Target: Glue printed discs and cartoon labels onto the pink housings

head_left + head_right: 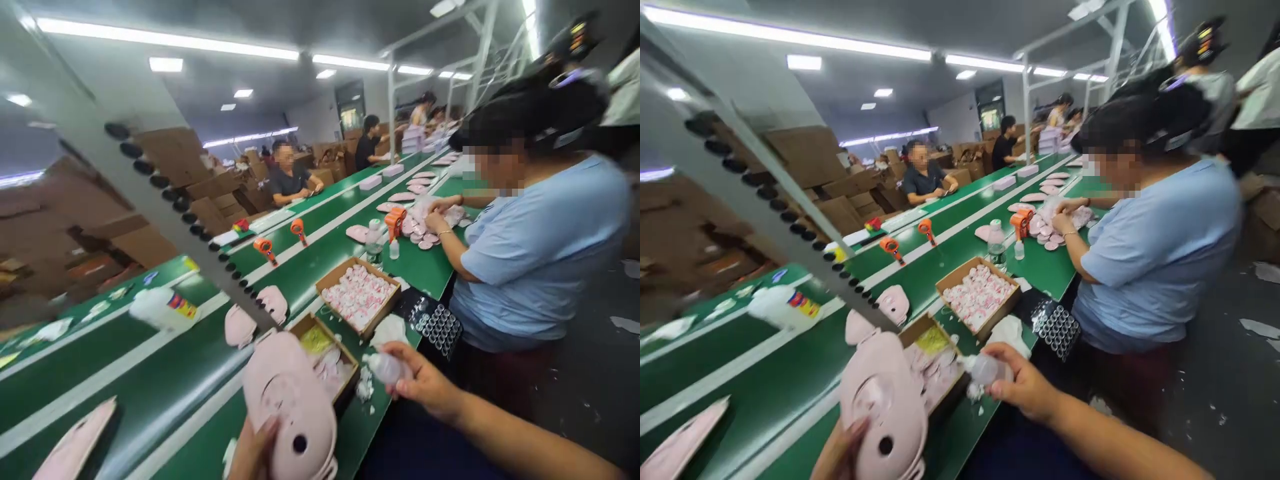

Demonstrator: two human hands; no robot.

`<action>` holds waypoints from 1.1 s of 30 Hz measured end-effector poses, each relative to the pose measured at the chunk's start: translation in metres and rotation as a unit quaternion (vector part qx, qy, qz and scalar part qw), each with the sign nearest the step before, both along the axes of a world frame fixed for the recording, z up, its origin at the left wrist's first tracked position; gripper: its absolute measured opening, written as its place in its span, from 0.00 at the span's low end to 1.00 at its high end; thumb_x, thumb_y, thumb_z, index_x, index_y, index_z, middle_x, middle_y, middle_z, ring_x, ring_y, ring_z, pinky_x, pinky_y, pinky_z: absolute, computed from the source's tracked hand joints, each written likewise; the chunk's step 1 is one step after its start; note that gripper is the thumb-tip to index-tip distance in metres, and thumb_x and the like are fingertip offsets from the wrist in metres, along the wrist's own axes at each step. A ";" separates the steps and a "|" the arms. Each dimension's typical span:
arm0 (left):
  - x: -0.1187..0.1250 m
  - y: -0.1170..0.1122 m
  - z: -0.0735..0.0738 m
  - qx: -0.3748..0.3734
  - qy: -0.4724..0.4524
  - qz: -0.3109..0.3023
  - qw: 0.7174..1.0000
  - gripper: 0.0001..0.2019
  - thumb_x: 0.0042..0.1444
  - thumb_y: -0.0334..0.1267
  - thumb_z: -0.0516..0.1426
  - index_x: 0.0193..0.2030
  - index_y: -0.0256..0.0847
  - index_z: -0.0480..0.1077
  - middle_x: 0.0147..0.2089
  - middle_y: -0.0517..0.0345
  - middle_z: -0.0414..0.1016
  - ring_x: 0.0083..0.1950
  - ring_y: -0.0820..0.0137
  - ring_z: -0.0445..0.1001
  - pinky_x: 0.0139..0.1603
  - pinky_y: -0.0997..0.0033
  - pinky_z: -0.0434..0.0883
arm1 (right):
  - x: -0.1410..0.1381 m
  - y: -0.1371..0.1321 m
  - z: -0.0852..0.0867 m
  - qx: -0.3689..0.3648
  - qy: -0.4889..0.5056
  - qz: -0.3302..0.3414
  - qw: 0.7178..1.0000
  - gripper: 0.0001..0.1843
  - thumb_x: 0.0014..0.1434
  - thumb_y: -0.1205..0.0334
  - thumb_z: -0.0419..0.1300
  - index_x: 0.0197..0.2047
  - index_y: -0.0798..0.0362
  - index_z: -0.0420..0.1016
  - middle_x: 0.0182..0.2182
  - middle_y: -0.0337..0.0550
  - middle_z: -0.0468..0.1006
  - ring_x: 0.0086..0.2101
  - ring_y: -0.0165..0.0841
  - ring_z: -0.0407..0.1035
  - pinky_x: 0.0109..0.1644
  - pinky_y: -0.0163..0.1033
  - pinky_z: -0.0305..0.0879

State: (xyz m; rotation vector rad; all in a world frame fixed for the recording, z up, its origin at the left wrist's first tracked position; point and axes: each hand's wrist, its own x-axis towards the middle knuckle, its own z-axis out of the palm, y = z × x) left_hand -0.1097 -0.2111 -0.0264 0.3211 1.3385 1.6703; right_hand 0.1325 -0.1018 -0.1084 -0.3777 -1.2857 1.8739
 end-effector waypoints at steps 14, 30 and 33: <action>0.008 -0.001 -0.033 0.015 0.176 0.061 0.982 0.26 0.43 0.39 0.68 0.50 0.37 0.70 0.50 0.46 0.80 0.50 0.56 0.78 0.52 0.59 0.75 | -0.043 0.049 0.096 0.336 -0.152 0.027 0.929 0.23 0.54 0.72 0.62 0.52 0.45 0.72 0.45 0.43 0.75 0.47 0.35 0.72 0.49 0.37 0.71; 0.020 0.044 -0.035 0.016 0.254 -0.038 0.966 0.29 0.50 0.29 0.61 0.62 0.37 0.66 0.54 0.47 0.78 0.52 0.58 0.78 0.53 0.62 0.75 | -0.041 0.103 0.118 0.415 -0.265 0.056 0.869 0.22 0.50 0.76 0.58 0.48 0.48 0.70 0.41 0.42 0.73 0.42 0.35 0.73 0.45 0.38 0.69; 0.020 0.045 -0.031 0.008 0.236 -0.037 0.971 0.29 0.49 0.29 0.62 0.61 0.37 0.68 0.54 0.46 0.78 0.53 0.56 0.77 0.54 0.60 0.75 | -0.042 0.102 0.118 0.407 -0.277 0.053 0.869 0.22 0.51 0.74 0.59 0.49 0.45 0.70 0.41 0.42 0.73 0.42 0.37 0.72 0.43 0.40 0.70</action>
